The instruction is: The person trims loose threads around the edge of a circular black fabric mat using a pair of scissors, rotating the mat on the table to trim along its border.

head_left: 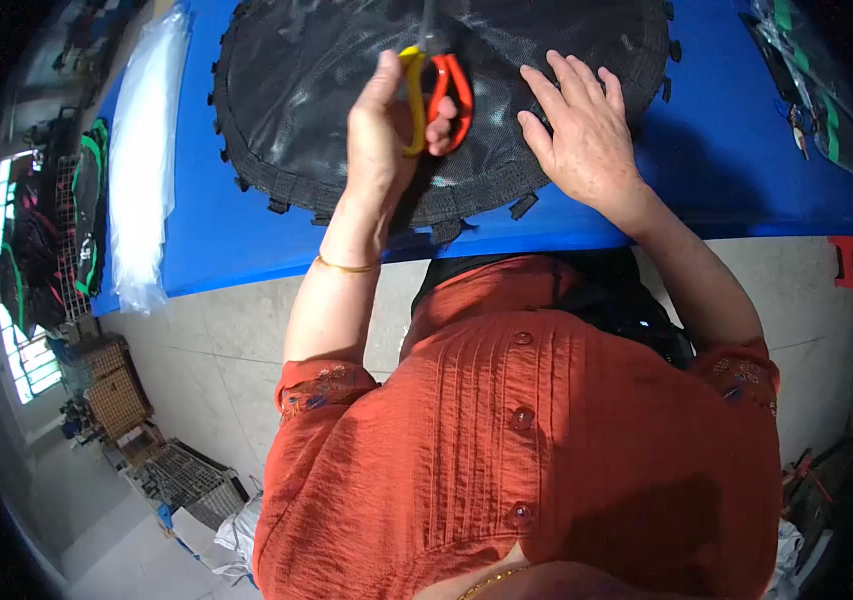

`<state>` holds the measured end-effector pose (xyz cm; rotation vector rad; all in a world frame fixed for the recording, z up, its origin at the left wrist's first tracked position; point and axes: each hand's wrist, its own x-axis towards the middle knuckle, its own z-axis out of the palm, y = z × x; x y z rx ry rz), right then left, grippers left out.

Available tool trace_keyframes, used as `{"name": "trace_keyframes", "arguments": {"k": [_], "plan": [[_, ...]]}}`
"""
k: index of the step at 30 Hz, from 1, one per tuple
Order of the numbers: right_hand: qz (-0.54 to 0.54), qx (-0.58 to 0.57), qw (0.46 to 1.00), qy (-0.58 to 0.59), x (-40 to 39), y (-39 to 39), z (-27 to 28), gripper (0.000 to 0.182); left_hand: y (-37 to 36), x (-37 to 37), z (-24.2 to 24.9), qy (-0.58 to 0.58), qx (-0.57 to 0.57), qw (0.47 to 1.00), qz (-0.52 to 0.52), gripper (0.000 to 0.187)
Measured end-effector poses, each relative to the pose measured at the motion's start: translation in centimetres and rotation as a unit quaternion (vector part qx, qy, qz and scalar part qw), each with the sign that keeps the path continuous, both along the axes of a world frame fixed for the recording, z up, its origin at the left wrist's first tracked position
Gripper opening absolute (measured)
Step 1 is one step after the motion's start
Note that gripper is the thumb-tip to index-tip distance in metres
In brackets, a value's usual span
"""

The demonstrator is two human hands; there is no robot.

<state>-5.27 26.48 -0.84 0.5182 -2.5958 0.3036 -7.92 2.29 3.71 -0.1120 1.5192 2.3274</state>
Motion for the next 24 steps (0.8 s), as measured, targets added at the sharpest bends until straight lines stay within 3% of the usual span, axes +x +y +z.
{"name": "trace_keyframes", "arguments": {"k": [7, 13, 18, 24], "plan": [[0.007, 0.002, 1.000, -0.003, 0.0, -0.2, -0.3, 0.051, 3.3, -0.2, 0.1, 0.001, 0.020, 1.000, 0.001, 0.056], [0.007, -0.002, 1.000, -0.010, 0.3, 0.0, -0.1, 0.050, 1.9, 0.2, -0.2, -0.007, 0.028, 0.999, 0.017, 0.060], [0.008, 0.000, 1.000, -0.009, 0.1, 0.2, -0.2, 0.049, 4.7, -0.4, -0.8, 0.002, 0.032, 0.999, -0.024, 0.056], [0.009, -0.006, 1.000, -0.016, 0.3, 0.1, -0.3, 0.048, 2.0, -0.1, -0.8, -0.012, 0.034, 0.999, 0.000, 0.059]]}}
